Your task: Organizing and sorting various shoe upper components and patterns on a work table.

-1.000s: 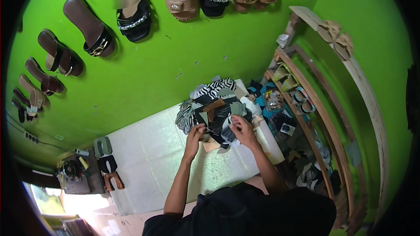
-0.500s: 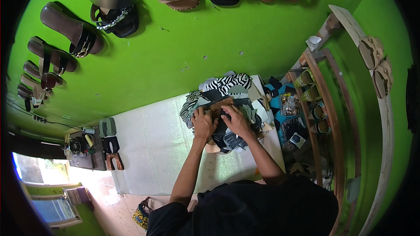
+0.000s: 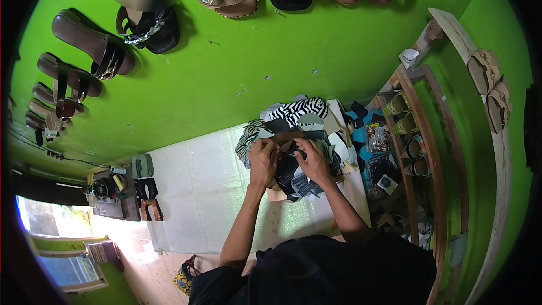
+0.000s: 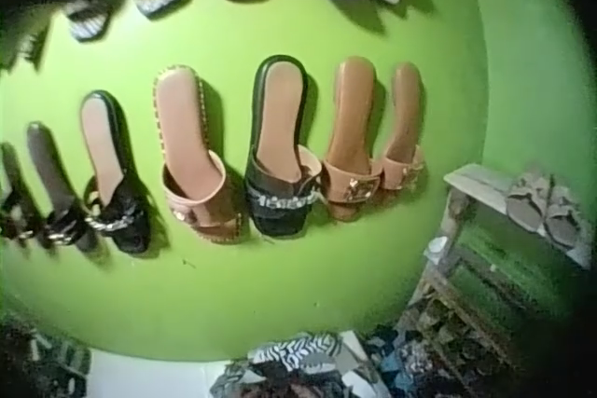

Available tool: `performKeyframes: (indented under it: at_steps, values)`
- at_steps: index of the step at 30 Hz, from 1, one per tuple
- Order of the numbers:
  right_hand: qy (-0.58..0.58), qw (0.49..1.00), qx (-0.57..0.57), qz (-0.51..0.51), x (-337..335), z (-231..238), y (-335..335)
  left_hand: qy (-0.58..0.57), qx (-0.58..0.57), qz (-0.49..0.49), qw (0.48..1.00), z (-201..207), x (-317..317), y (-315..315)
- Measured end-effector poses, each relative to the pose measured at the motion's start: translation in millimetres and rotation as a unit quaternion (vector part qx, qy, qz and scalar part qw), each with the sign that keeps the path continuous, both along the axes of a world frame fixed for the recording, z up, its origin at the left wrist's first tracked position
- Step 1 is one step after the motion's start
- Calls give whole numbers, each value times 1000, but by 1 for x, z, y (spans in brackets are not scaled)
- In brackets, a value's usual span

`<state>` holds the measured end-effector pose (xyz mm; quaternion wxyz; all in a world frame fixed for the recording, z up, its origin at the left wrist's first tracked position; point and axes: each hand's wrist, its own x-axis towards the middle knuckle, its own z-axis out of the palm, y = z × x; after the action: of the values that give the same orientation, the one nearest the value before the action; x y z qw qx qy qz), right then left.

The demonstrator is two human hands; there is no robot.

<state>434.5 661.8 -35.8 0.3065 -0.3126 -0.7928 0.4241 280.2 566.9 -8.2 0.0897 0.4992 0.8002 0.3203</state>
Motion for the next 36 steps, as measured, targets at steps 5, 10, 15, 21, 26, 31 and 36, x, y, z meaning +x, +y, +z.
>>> performKeyframes:
  at_steps: [5, 10, 15, 21, 26, 31, 36]
  values:
    - [6, 999, -11, -32, 9, 24, -3, 4, 128, -70, 989, 46, -6, -16]
    - [35, 998, -43, -39, 17, 43, -6, -32, 106, -167, 980, 90, -4, -46]
    - [126, 966, -200, 107, 12, 37, -11, -66, 88, -190, 976, 113, 12, -76]
    - [145, 873, -339, 321, 21, 54, -34, -96, 121, -151, 976, 122, 24, -115]
    - [153, 882, -347, 281, 25, 39, -60, -104, 116, -89, 984, 113, 34, -146]
    - [120, 934, -213, 262, 26, 66, -88, -199, 84, 4, 976, 89, 43, -187]
    - [98, 948, -79, 292, 31, 117, -126, -336, 105, 1, 936, 58, 41, -215]
